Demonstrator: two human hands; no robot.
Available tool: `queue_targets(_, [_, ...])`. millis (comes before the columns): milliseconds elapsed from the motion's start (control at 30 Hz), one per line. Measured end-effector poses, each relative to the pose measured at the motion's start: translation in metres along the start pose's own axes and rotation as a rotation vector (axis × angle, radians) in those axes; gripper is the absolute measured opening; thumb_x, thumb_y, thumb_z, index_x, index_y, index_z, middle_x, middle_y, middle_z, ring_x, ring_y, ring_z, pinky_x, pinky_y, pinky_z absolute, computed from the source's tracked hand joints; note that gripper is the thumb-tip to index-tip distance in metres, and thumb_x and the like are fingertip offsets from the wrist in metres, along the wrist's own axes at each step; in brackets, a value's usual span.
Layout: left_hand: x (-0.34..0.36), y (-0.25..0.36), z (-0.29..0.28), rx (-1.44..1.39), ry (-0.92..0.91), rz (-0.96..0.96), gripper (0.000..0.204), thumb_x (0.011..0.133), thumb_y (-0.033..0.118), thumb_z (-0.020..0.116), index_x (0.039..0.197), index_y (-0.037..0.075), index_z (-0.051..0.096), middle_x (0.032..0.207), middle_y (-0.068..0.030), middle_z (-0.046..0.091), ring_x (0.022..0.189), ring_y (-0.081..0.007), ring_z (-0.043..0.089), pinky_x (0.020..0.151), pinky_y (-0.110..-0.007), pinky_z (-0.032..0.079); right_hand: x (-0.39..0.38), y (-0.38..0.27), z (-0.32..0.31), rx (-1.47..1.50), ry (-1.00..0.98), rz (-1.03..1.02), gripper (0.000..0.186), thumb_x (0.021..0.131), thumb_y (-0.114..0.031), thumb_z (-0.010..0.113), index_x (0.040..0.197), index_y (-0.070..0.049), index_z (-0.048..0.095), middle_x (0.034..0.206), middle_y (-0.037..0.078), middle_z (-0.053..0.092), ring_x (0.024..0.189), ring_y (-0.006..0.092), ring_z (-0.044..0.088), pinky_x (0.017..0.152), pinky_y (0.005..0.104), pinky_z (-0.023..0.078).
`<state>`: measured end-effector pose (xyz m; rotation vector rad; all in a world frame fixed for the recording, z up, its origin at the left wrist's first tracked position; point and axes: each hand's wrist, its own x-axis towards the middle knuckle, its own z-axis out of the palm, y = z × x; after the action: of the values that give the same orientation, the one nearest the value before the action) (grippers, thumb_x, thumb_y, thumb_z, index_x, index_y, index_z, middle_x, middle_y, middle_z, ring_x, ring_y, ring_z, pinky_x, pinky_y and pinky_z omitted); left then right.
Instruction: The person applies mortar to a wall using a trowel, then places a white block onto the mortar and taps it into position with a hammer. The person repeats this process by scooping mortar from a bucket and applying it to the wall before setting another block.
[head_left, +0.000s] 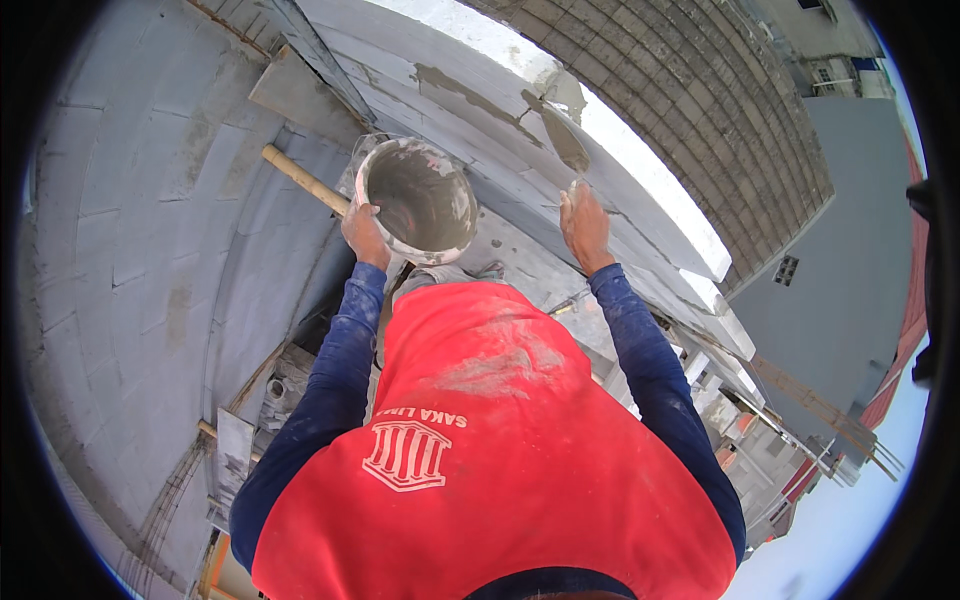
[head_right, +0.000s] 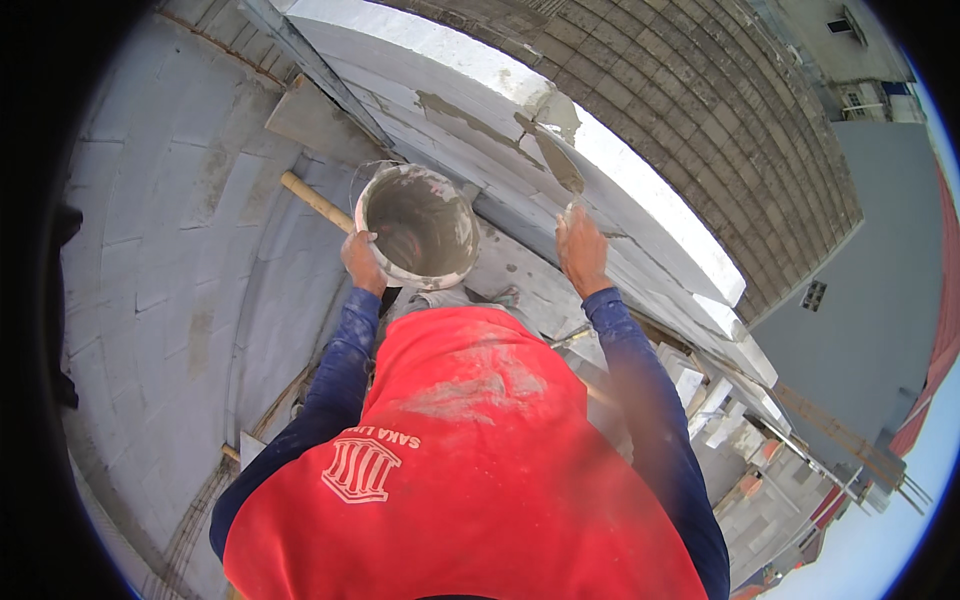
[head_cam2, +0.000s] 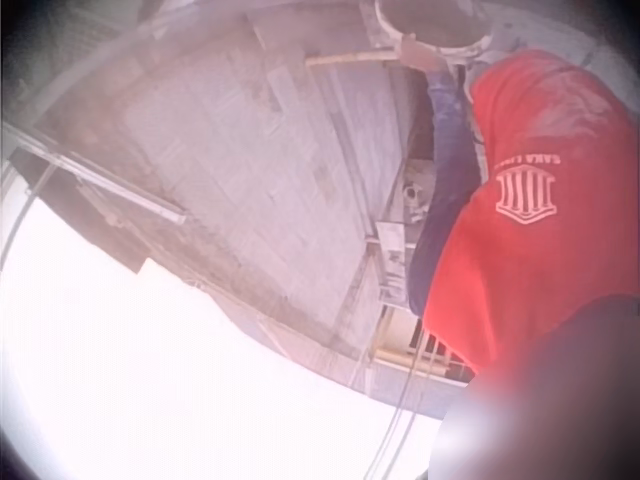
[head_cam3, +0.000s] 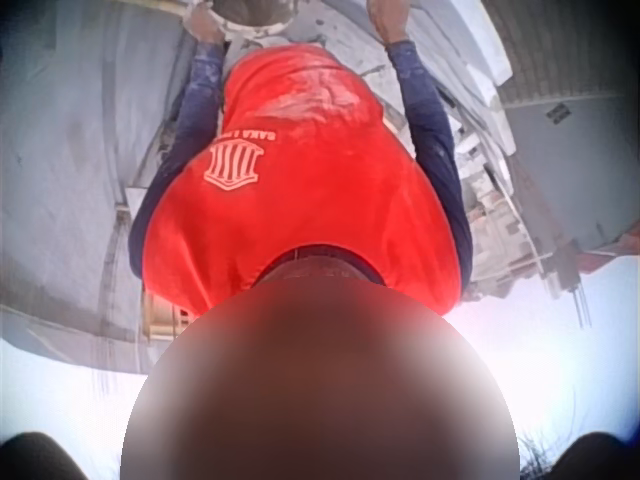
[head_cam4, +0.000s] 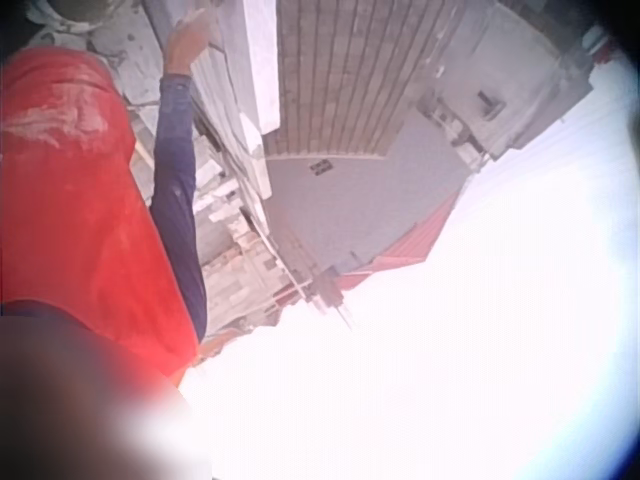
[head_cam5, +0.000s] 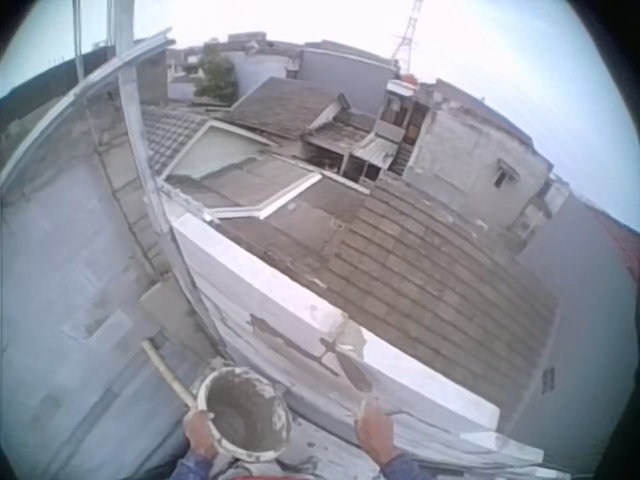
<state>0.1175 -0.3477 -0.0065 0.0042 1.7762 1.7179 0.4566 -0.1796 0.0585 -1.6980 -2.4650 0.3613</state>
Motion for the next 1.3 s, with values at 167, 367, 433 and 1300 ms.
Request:
queue_targets(167, [0.002,0.002,0.002,0.021,0.029,-0.085,0.036,0.079,0.002,0.055,0.11,-0.006,0.071,0.095,-0.0043,0.067,0.087,-0.0161,0.058,0.082,-0.03,0.046,0.028,-0.008,0.011,0.092,0.05,-0.087,0.033,0.103,-0.033,0.057,0.112,-0.001,0.054,0.088,0.026,0.068,0.079,0.0476,0.067,0.068,0.0564,0.052])
queue_targets(367, [0.001,0.007,0.0,-0.003,0.001,-0.056,0.041,0.079,0.002,0.055,0.116,-0.007,0.07,0.097,-0.0051,0.067,0.089,-0.0167,0.059,0.082,-0.029,0.045,0.019,0.009,0.034,0.053,-0.064,-0.105,0.032,0.103,-0.032,0.056,0.114,-0.002,0.055,0.093,0.027,0.068,0.082,0.0485,0.068,0.069,0.0572,0.053])
queue_targets(433, [-0.002,0.009,-0.002,-0.021,-0.001,-0.036,0.031,0.079,0.003,0.057,0.107,-0.004,0.068,0.094,-0.0041,0.065,0.085,-0.0164,0.058,0.08,-0.03,0.045,0.019,0.011,0.04,0.031,-0.076,-0.116,0.033,0.102,-0.033,0.056,0.114,-0.002,0.056,0.095,0.027,0.069,0.083,0.0475,0.069,0.07,0.0566,0.054])
queue_targets(1300, [-0.066,0.084,0.051,-0.284,-0.516,-0.123,0.045,0.081,-0.003,0.057,0.125,-0.005,0.064,0.109,-0.0037,0.067,0.098,-0.0132,0.061,0.093,-0.028,0.048,-0.014,-0.133,0.024,-0.225,-0.087,-0.61,0.018,0.087,-0.018,0.065,0.102,-0.009,0.068,0.105,0.007,0.059,0.099,0.0256,0.061,0.076,0.0401,0.051])
